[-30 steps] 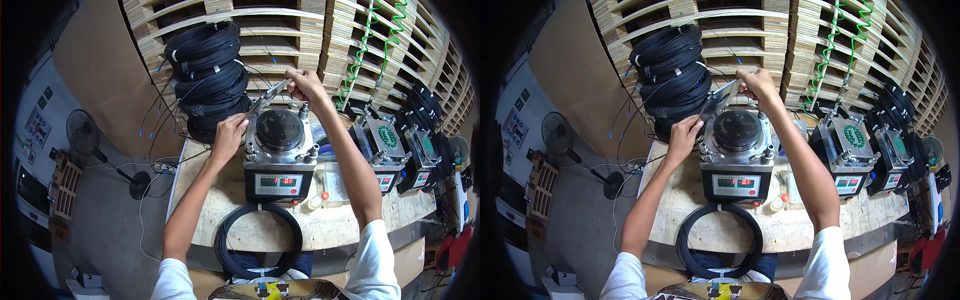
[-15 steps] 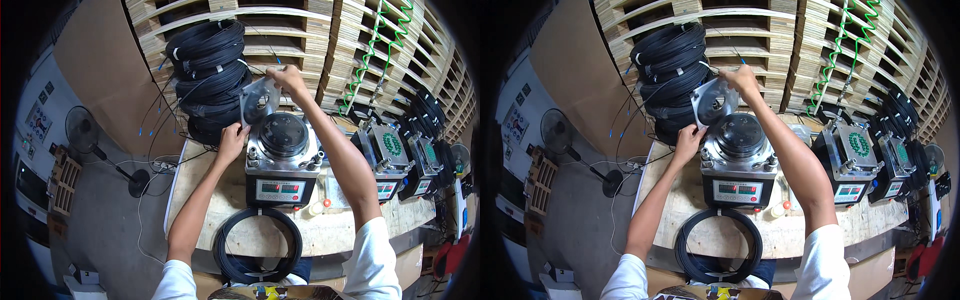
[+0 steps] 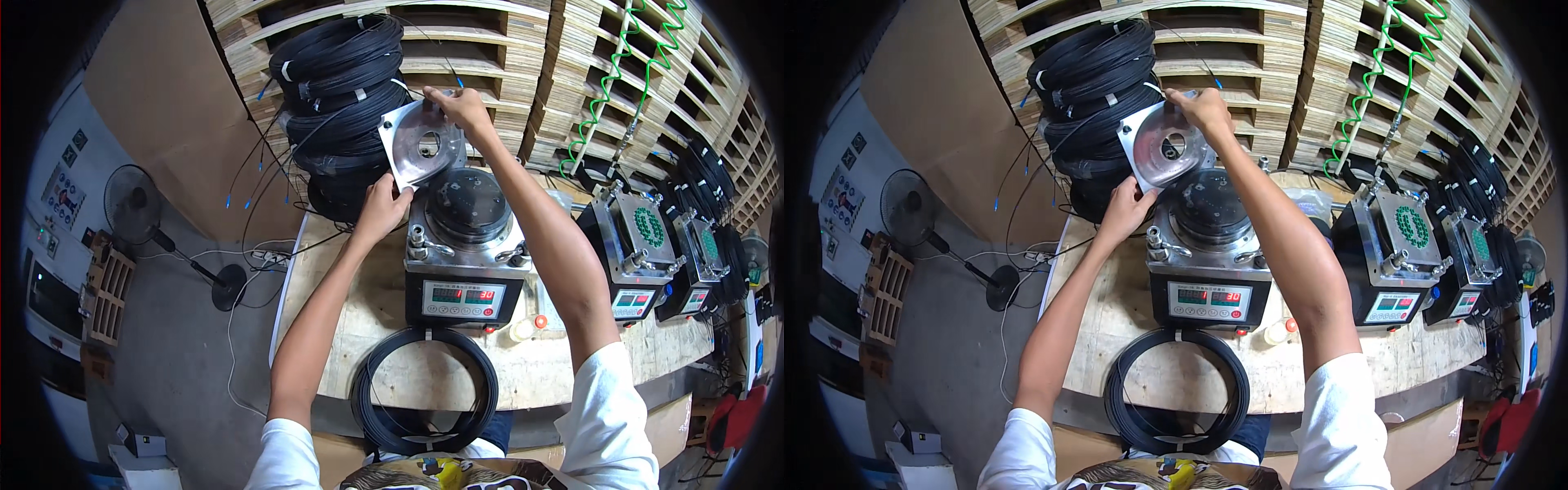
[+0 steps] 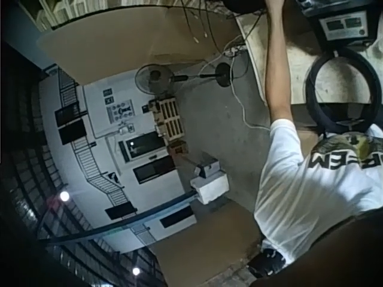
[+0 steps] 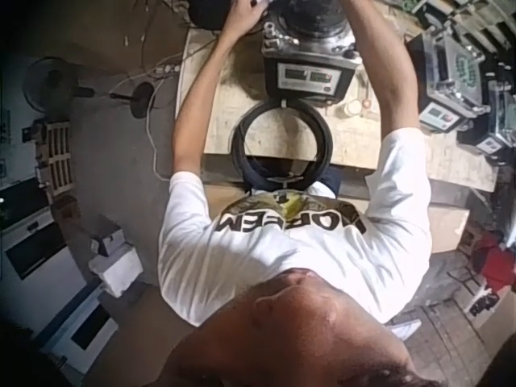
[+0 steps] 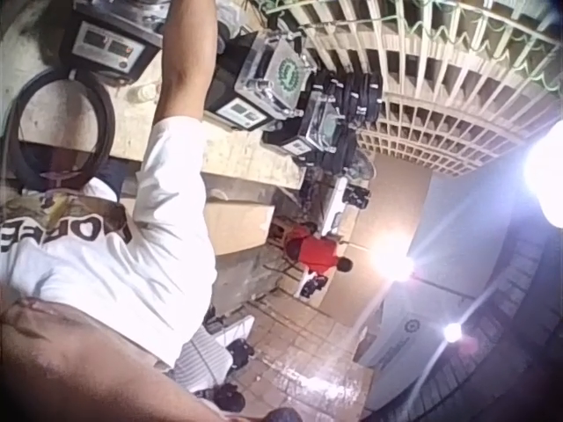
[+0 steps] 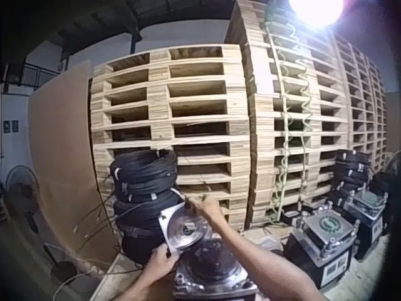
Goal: Polishing fiber optic connectors using a specialized machine in a production environment.
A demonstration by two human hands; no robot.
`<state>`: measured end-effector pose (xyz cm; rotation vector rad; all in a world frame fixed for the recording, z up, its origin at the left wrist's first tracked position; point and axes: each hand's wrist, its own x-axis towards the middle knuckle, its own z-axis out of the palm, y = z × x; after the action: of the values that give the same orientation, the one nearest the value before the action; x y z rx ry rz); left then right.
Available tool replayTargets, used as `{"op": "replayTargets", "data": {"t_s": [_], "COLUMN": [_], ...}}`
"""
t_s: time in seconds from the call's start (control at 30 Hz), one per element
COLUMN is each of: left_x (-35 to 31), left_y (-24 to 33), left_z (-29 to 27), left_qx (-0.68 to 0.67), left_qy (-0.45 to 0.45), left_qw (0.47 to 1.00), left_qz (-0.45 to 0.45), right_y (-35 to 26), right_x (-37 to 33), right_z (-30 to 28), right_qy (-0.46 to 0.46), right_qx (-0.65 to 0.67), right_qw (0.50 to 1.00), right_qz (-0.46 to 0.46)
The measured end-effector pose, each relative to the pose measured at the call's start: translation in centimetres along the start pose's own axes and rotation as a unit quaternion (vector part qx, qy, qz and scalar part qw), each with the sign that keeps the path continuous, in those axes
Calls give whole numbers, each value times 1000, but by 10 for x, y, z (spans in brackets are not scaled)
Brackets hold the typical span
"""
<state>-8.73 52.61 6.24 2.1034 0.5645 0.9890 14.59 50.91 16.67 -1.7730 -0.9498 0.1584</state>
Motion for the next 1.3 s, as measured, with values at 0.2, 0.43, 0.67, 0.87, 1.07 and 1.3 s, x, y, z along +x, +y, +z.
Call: {"op": "replayTargets", "data": {"t_s": [0.2, 0.43, 0.67, 0.87, 1.07, 1.3], "left_x": [12, 6, 12, 5, 7, 12], "left_y": [7, -28, -23, -7, -18, -21], "left_z": [26, -8, 11, 3, 7, 2], "left_qx": [36, 126, -20, -45, -27, -23], "left_qy": [-1, -4, -46, -73, -61, -44], "left_qw": [999, 992, 998, 996, 996, 996], "left_qz": [33, -6, 40, -34, -66, -69], "right_y": [28, 11, 118, 247, 356, 420], "right_x": [10, -71, -35, 73, 162, 205], "right_z": [-25, -98, -297, -408, -436, -460], "right_qy": [8, -34, 192, 238, 174, 69], "right_qx": [-25, 61, -146, -230, -253, -286], "right_qw": [1000, 997, 970, 913, 867, 909], "right_qz": [6, -26, 20, 239, 393, 294]}}
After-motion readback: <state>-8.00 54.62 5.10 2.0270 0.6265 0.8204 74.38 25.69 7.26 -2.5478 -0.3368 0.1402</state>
